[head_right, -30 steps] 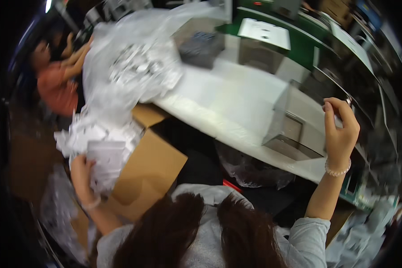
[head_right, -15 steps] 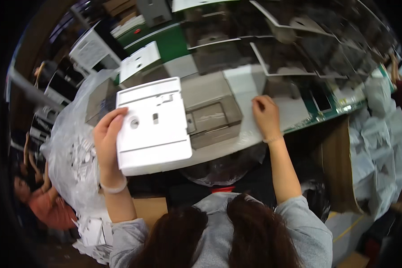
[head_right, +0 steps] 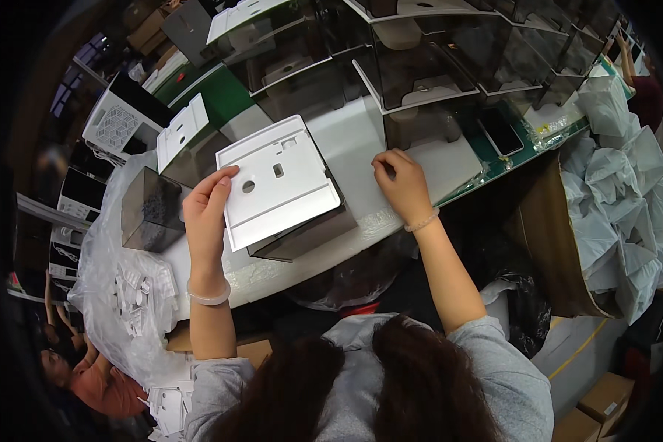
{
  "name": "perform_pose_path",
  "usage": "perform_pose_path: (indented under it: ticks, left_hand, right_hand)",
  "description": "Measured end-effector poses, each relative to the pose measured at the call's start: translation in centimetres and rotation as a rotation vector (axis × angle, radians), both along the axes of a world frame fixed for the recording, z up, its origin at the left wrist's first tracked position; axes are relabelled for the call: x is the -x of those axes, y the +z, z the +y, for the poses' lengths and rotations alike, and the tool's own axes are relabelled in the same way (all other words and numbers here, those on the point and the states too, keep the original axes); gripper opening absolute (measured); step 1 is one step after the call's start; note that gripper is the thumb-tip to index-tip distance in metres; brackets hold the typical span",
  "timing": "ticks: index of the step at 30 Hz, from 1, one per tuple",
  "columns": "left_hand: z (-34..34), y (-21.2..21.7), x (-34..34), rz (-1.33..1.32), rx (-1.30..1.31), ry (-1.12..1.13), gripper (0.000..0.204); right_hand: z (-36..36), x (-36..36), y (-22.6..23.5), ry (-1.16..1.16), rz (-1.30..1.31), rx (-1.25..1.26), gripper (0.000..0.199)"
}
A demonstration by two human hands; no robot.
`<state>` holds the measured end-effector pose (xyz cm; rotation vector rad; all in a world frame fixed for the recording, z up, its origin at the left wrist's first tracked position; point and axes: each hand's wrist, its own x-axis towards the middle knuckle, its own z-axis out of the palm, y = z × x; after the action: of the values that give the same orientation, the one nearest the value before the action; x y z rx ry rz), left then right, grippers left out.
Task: Packaging components into boxes and placing them into protective bags at a factory workstation.
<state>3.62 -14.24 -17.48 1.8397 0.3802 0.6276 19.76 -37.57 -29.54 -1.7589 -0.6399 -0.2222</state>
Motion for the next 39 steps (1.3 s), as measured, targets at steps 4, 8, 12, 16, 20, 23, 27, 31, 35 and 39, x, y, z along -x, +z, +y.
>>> perform_pose_path:
  ticks: [4,8,12,16,20,23,27,31,35,39]
  left_hand:
    - [-0.3,0.9,0.1,0.034,-0.080,-0.006,0.022]
    - [-0.4,3.4,0.6,0.278,-0.325,-0.051,0.022]
    - [-0.5,6.0,1.0,0.349,-0.794,-0.046,0.023]
    - [-0.2,8.8,0.2,-0.043,-0.976,-0.361,0.029]
    - [-4.3,5.4,-1.1,0.193,-1.246,-0.790,0.047]
    - [-4.1,4.7,-1.2,0.158,-1.242,-0.789,0.047]
    - [-2.0,3.9,-2.1,0.049,-0.963,-0.775,0.044]
    - [2.8,4.0,-4.9,0.161,-0.885,-0.420,0.037]
    - [5.2,4.2,-6.5,0.353,-0.802,-0.539,0.037]
    - [5.4,5.6,-4.8,0.392,-0.754,-0.429,0.036]
  right_hand:
    - [0.1,0.3,0.0,0.014,0.019,0.022,0.008]
    - [0.0,0.5,0.7,0.011,0.031,0.049,0.008]
    - [0.0,0.5,1.2,0.005,0.024,0.056,0.008]
    - [-0.2,0.7,1.5,0.012,0.039,0.047,0.008]
    - [0.0,1.3,1.9,0.023,-0.003,0.065,0.007]
    - [-0.3,1.4,1.5,0.007,0.004,0.063,0.007]
    - [0.1,1.3,1.0,0.012,-0.029,0.028,0.007]
    - [1.2,1.7,0.5,0.005,0.037,-0.031,0.008]
    - [1.8,1.3,-0.7,-0.042,0.114,-0.138,0.009]
    - [2.2,1.4,-1.5,-0.090,0.129,-0.255,0.010]
